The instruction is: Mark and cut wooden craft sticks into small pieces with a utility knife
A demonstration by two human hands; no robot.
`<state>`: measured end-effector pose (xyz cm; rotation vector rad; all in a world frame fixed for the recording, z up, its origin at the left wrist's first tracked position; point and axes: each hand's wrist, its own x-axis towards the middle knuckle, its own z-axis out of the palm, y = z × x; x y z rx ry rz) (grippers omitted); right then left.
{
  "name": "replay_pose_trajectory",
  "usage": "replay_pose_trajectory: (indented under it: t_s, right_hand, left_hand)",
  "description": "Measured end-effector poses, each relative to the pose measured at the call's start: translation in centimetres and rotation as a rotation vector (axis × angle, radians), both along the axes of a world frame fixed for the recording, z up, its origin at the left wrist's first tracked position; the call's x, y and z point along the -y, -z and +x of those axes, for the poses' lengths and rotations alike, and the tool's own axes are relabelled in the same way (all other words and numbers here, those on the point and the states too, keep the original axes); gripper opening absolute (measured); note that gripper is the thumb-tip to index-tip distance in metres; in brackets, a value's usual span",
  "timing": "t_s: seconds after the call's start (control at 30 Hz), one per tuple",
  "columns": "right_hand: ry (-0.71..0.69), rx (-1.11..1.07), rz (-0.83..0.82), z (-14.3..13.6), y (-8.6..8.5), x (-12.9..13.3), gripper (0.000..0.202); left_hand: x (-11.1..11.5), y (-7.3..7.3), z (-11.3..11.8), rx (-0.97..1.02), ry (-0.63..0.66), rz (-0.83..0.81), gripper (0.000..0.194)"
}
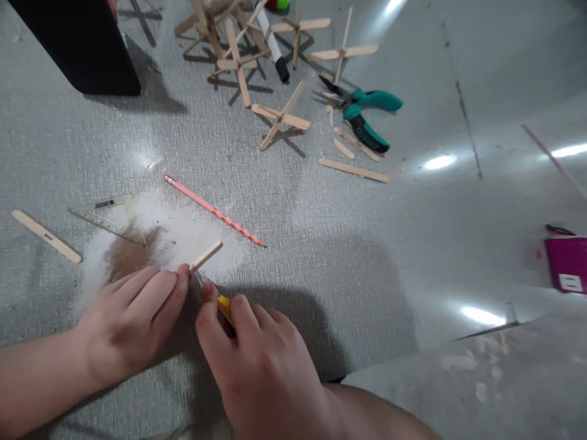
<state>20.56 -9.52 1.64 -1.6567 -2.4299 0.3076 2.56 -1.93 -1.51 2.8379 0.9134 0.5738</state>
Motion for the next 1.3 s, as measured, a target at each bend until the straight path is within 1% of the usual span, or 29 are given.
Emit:
replay_pose_trajectory:
  t_s: [0.17,0.3,0.4,0.6,0.7,1.0,1.2,1.3]
  right_hand:
    - [-0.011,-0.016,-0.007,0.0,0.6,-0.1,0.027]
    - [-0.015,-0.098,-0.091,0.6,0.7,-0.4,0.03]
    - [-0.019,-0.105,-0.106,0.9,0.3,-0.6,0.031]
    - [-0.012,0.016,-0.085,0.3,-1.1,-1.0,0.033]
    - [-0.027,0.06,-0.086,0.1,-1.4,-1.3,0.037]
    - [-0.031,0.019,-0.067,0.1,-0.5,-1.2,0.04]
    - [-0.044,0.007,-0.041,0.3,0.3,-1.0,0.04]
    - [-0.043,0.019,-0.054,0.2,0.1,-1.0,0.041]
  left_hand:
    - [-0.4,-0.3,-0.1,0.002,0.047,0.026,0.021]
    - [-0.4,-0.3,-0.1,0.012,0.058,0.048,0.02]
    - [-0.3,-0.1,-0.2,0.005,0.067,0.055,0.018]
    - [-0.2,0.1,-0.3,0.001,0.054,0.061,0.017]
    - [-0.2,0.1,-0.2,0.0,0.048,0.053,0.016]
    - [-0.2,0.2,-0.3,-0.024,0.055,0.05,0.013]
    - [-0.3,0.2,-0.5,-0.029,0.068,0.074,0.022]
    - [-0.4,0.1,-0.5,-0.038,0.068,0.086,0.023]
